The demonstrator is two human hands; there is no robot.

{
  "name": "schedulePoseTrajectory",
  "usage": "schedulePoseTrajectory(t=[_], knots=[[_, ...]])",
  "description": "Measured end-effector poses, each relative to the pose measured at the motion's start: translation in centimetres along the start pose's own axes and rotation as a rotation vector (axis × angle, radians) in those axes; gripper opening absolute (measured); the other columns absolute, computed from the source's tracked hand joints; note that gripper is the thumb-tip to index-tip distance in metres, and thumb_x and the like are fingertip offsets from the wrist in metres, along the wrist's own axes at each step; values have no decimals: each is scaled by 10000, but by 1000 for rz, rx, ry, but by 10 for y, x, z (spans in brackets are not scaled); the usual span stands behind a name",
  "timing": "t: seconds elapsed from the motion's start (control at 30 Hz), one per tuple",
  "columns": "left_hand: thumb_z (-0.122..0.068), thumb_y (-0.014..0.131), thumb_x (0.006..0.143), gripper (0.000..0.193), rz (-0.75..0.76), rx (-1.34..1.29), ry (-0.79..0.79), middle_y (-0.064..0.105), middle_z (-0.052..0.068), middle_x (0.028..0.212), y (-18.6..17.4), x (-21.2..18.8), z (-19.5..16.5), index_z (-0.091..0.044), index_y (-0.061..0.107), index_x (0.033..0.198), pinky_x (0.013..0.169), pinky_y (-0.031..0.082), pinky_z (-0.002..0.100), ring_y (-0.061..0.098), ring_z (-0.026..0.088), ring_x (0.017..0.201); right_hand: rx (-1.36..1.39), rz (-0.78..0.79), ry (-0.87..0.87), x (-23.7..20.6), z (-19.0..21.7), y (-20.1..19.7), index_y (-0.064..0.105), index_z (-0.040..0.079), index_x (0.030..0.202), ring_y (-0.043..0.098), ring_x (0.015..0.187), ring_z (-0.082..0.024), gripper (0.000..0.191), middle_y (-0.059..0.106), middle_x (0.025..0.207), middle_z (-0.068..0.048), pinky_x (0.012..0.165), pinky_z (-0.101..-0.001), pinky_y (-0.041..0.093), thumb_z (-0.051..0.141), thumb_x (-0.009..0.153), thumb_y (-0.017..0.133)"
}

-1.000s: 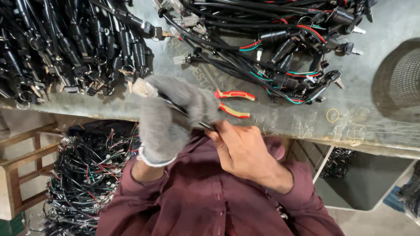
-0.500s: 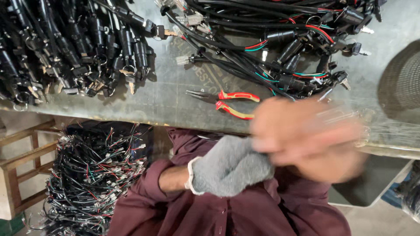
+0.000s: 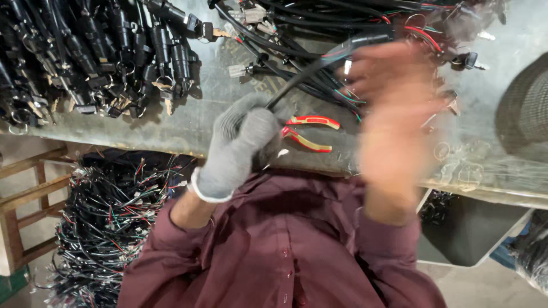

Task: The person, wearing a glove on one hand, works at a factory bench processing black cable harnesses. They use red-handled pliers to cut and strip the cable, pull insulation off the wire ends, and fit terminal connectors onto the prepared wires, handling one harness at a time.

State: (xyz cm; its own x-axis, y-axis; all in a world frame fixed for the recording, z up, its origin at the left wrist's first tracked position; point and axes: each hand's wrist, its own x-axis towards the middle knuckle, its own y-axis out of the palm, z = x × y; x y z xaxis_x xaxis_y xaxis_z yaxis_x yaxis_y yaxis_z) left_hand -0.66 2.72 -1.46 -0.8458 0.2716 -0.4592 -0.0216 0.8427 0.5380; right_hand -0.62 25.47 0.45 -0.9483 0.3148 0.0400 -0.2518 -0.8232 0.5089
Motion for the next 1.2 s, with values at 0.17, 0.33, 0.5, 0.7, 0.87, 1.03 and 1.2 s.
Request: schedulePoseTrajectory(t=[0.17, 0.33, 0.5, 0.7, 0.87, 1.03, 1.2], knots=[[-156, 707, 1018, 358, 153, 294, 228, 714, 30, 1136, -7, 4, 0, -17, 637, 1340, 920, 570, 259, 680, 106, 997, -544, 263, 346, -39, -56, -4, 551, -3, 1298, 659, 828, -155, 356, 686, 899, -29, 788, -290, 543, 55, 967, 668], [-76, 779, 986, 275, -50, 563, 337, 685, 115, 1140, 15, -10, 11, 16, 697, 1231, 877, 520, 289, 613, 132, 1008, -1063, 412, -200, -60, -62, -23, 536, 27, 1313, 707, 1016, -227, 473, 694, 1165, -146, 915, -299, 525, -44, 863, 661], [-155, 681, 987, 317, 224, 373, 291, 629, 83, 1268, 1, -21, 4, -57, 644, 1286, 1014, 531, 267, 627, 125, 1149, -571, 469, 125, -54, -52, -22, 500, 32, 1413, 602, 1039, -174, 386, 613, 1230, -110, 971, -276, 499, 87, 1031, 524], [-230, 894, 844, 670, 61, 857, 381, 770, 10, 1044, 6, -21, -1, -57, 575, 1408, 877, 588, 272, 723, 80, 949, -827, 607, -204, -53, -51, -20, 522, 14, 1356, 621, 1149, -319, 407, 618, 1297, -162, 1022, -322, 491, -17, 953, 574], [-275, 879, 838, 801, 67, 635, 487, 748, -6, 1013, 18, -18, -6, -64, 428, 1466, 874, 580, 249, 718, 89, 926, -841, 545, -165, -55, -48, -18, 544, 9, 1359, 649, 1065, -329, 504, 637, 1232, -163, 944, -298, 498, -125, 877, 605], [-270, 883, 790, 707, 62, 792, 456, 741, 90, 1055, 17, -5, -7, -64, 539, 1373, 844, 580, 319, 738, 208, 897, -826, 509, -231, -55, -49, -15, 523, 6, 1366, 681, 1027, -323, 458, 653, 1187, -176, 915, -279, 514, -101, 924, 578], [-107, 640, 916, 348, 171, 956, 689, 608, 206, 1334, 18, -2, 0, -46, 667, 1258, 925, 514, 415, 659, 371, 1016, -891, 397, -33, -47, -52, -22, 544, -48, 1341, 630, 835, -186, 344, 656, 1061, -144, 766, -263, 493, 87, 1033, 612]])
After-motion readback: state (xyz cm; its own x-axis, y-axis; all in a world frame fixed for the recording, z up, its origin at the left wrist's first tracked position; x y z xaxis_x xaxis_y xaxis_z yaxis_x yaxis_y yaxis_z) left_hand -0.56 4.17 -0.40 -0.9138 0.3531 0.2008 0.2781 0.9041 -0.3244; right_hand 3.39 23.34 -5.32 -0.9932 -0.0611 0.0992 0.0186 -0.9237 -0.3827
